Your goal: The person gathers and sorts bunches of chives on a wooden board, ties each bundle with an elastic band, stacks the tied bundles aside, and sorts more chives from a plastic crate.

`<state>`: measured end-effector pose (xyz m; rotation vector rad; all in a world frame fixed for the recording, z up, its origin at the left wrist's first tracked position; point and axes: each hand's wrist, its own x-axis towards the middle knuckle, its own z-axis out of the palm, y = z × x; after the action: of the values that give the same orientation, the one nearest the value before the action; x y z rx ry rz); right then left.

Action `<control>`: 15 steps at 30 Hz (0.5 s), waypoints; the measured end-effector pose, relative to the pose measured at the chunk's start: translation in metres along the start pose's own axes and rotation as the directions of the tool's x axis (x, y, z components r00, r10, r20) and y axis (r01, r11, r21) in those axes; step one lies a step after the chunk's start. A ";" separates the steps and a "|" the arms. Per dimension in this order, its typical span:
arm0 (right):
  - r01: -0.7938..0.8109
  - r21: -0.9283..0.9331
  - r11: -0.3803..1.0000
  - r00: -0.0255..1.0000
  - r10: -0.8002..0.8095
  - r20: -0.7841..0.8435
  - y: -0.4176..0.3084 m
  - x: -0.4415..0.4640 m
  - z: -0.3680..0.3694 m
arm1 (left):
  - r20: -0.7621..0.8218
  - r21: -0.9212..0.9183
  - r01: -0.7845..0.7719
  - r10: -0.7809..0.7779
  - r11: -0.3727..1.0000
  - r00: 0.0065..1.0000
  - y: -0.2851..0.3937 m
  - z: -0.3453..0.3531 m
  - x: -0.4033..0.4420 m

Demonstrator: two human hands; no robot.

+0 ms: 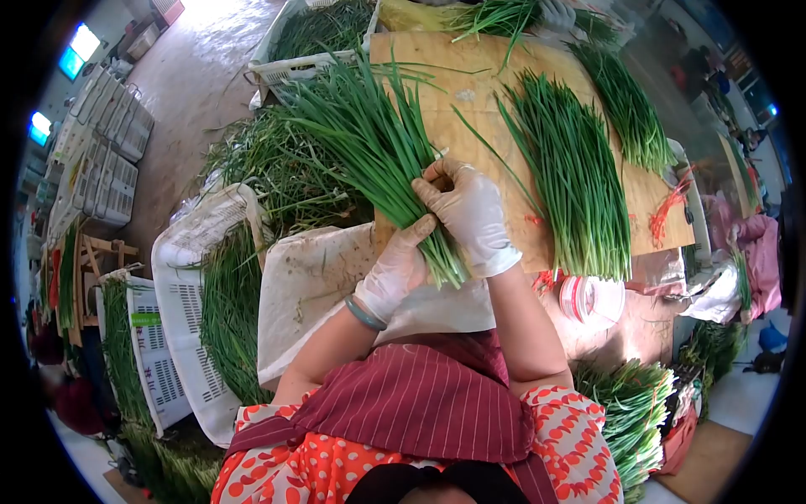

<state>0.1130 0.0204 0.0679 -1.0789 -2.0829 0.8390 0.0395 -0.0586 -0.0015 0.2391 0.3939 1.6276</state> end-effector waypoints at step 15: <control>-0.169 0.340 0.925 0.986 0.160 0.053 0.020 0.005 0.008 | -0.050 0.040 -0.080 0.082 0.996 0.995 0.000 0.009 0.000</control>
<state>0.1136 0.0317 0.0486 -1.0612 -1.7912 1.2524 0.0427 -0.0581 0.0066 0.2451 0.4600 1.7095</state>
